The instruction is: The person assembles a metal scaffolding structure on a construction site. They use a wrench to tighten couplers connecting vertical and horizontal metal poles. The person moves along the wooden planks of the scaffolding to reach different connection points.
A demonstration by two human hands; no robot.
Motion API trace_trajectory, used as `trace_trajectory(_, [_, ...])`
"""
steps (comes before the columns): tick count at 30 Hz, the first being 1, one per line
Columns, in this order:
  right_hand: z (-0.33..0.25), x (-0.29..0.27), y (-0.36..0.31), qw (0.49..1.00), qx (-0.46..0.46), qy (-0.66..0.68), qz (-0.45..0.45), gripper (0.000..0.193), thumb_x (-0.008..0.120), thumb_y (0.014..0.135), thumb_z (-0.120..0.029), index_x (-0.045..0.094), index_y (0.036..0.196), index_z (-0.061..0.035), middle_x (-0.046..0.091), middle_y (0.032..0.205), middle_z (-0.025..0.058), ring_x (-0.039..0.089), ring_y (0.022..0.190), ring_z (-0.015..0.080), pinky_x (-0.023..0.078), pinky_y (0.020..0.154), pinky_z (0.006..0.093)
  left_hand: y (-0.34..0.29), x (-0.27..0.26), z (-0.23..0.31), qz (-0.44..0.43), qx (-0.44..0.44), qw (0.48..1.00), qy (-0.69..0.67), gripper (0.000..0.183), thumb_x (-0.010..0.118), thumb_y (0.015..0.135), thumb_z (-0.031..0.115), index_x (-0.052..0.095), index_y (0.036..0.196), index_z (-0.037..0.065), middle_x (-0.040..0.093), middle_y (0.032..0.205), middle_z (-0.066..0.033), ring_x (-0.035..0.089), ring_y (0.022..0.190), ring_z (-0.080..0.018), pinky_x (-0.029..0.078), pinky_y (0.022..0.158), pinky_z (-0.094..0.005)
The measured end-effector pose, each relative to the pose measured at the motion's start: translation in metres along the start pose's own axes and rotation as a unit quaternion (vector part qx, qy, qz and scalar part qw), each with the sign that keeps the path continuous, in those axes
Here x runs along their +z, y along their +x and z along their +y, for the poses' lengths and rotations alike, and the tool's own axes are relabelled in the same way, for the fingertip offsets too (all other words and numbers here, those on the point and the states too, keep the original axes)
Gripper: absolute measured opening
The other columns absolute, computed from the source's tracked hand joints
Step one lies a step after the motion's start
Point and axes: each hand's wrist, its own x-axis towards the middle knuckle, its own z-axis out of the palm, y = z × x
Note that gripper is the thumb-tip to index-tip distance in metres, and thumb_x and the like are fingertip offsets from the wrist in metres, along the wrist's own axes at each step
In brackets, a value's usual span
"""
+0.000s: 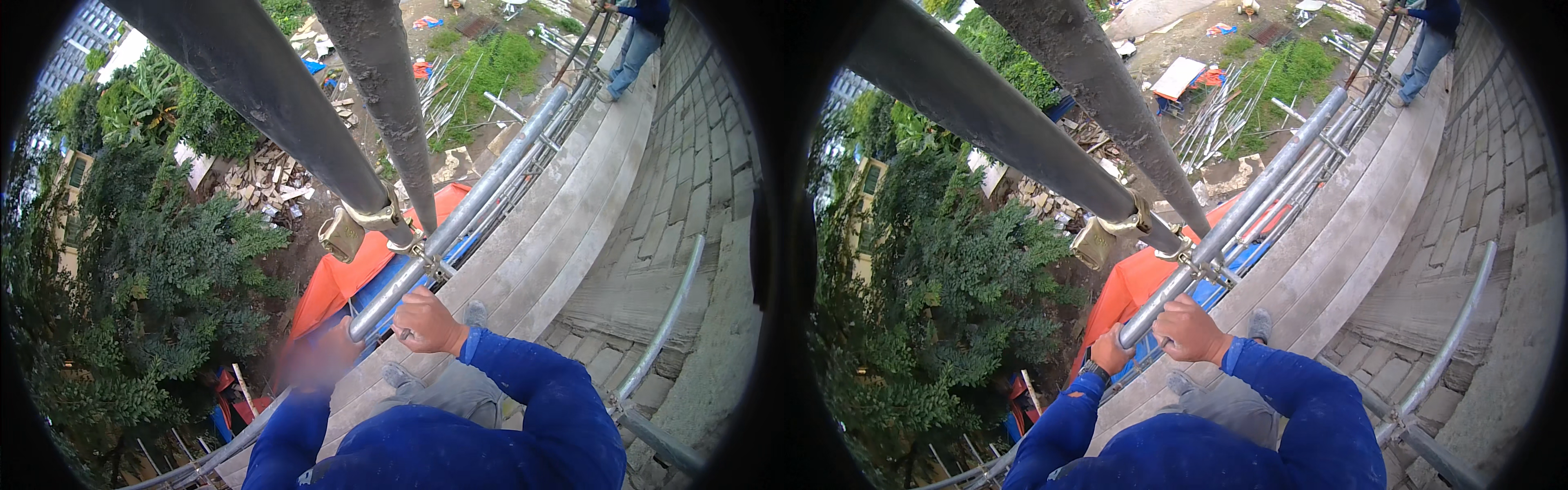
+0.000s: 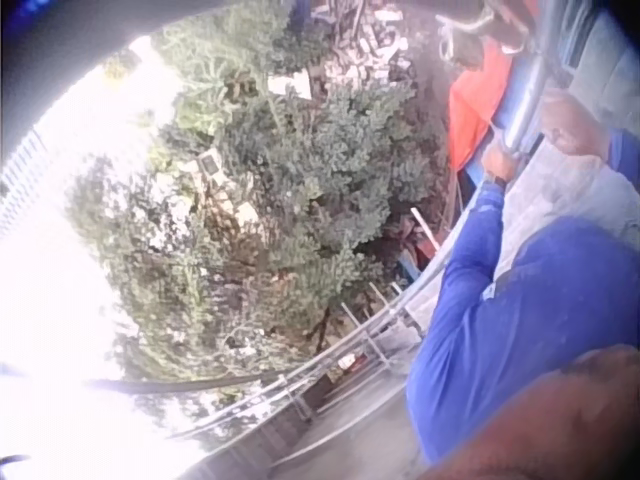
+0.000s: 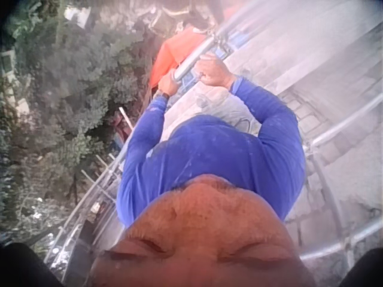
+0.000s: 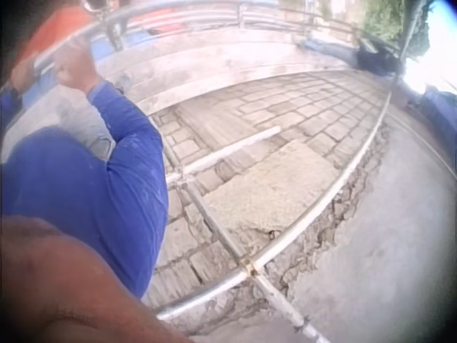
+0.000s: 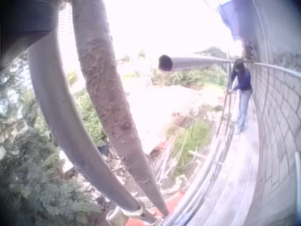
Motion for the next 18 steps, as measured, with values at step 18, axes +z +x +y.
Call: trace_trajectory(18, [0.011,-0.053,-0.010,0.825,0.241,0.418,0.293,0.031,0.069,0.098,-0.012,0.044,0.080,-0.0133,0.040,0.067,-0.0020,0.039,0.065,0.0128,0.037,0.065,0.0350,0.002,0.016,-0.011,0.030,0.001,0.999,0.028,0.047,0.081,0.076,0.031,0.063,0.115,0.012,0.075,0.097,-0.0181,0.073,0.092,-0.0394,0.057,0.080,-0.0518])
